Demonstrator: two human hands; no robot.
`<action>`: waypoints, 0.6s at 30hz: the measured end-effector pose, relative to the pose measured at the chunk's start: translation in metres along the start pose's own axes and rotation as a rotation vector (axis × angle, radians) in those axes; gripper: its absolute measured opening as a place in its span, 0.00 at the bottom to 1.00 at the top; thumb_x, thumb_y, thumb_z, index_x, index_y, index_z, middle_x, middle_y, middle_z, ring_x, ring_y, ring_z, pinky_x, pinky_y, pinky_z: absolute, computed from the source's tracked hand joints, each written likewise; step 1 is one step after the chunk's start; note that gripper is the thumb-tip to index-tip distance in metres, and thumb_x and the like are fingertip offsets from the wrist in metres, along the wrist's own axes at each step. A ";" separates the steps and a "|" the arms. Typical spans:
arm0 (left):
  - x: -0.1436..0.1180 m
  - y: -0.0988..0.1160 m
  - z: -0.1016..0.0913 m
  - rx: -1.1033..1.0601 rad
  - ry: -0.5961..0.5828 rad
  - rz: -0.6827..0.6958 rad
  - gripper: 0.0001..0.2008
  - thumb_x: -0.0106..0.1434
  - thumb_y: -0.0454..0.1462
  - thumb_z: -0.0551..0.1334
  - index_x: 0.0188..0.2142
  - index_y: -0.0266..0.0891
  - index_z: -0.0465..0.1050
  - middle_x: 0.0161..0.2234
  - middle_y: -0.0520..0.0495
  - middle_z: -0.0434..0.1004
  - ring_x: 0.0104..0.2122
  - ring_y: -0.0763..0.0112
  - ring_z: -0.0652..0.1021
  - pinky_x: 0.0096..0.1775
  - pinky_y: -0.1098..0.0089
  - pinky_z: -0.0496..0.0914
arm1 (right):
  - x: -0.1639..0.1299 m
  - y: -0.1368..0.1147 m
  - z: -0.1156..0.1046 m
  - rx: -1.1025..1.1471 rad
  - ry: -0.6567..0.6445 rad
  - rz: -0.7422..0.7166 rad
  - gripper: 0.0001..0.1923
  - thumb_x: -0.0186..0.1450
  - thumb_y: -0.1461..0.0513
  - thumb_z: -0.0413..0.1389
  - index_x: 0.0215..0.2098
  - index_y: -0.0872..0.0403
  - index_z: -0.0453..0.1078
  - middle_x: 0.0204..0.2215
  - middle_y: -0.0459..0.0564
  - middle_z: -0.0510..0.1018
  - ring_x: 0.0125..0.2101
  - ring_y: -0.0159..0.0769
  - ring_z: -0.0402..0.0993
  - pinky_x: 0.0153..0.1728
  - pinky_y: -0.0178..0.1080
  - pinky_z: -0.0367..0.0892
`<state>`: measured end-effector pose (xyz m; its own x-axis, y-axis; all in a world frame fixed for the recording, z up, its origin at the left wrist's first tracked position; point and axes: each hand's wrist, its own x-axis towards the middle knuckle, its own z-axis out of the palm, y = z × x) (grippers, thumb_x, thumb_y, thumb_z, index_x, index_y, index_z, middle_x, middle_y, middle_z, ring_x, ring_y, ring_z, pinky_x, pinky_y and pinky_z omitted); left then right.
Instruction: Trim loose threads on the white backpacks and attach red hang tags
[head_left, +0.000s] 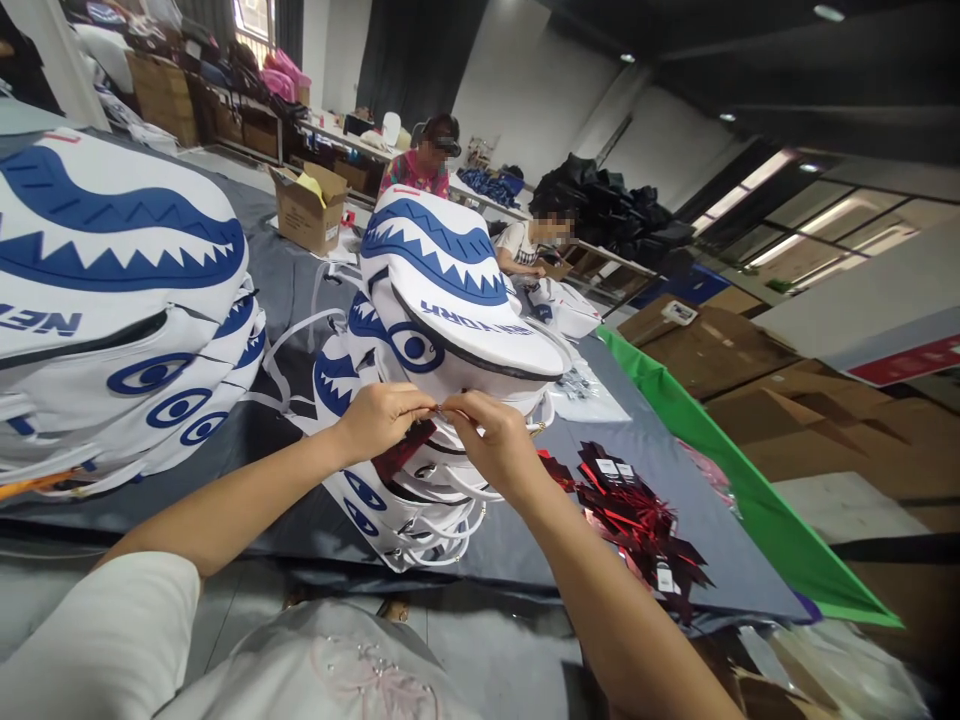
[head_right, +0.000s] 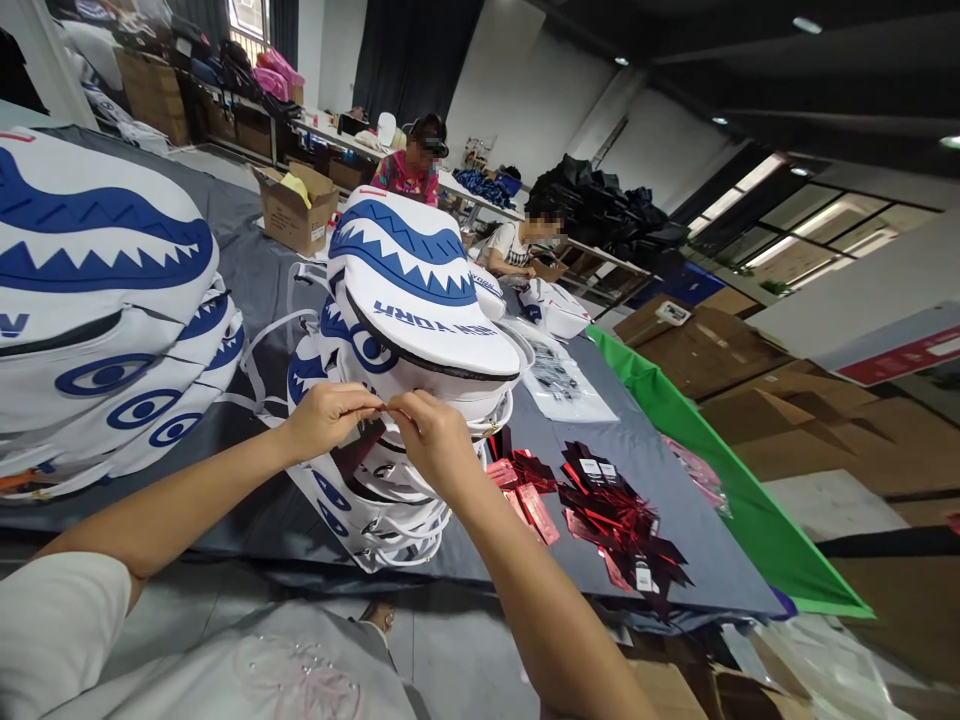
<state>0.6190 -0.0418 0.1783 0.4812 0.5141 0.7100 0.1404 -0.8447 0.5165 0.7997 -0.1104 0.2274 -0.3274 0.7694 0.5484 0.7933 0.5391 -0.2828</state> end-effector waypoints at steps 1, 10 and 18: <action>0.000 0.000 0.001 0.013 -0.003 0.000 0.12 0.68 0.35 0.55 0.39 0.39 0.79 0.33 0.46 0.80 0.33 0.71 0.78 0.35 0.73 0.69 | 0.000 0.000 0.000 -0.022 -0.006 -0.008 0.09 0.70 0.64 0.51 0.37 0.52 0.73 0.30 0.48 0.76 0.29 0.33 0.72 0.31 0.34 0.64; 0.001 0.002 0.001 0.182 -0.093 -0.067 0.08 0.64 0.32 0.57 0.34 0.40 0.76 0.31 0.49 0.79 0.32 0.69 0.78 0.33 0.71 0.64 | 0.001 -0.004 0.000 -0.396 -0.135 -0.154 0.13 0.71 0.66 0.47 0.38 0.54 0.74 0.26 0.48 0.73 0.27 0.35 0.67 0.30 0.36 0.56; 0.004 0.006 0.001 0.292 -0.166 -0.134 0.04 0.64 0.36 0.60 0.36 0.40 0.73 0.32 0.49 0.79 0.33 0.66 0.78 0.31 0.70 0.64 | 0.004 -0.002 0.005 -0.414 -0.112 -0.285 0.13 0.72 0.66 0.47 0.32 0.56 0.70 0.22 0.46 0.72 0.24 0.34 0.65 0.32 0.39 0.53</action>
<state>0.6222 -0.0448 0.1839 0.5722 0.6121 0.5459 0.4411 -0.7908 0.4243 0.7945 -0.1066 0.2259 -0.5950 0.6560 0.4643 0.7940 0.5692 0.2133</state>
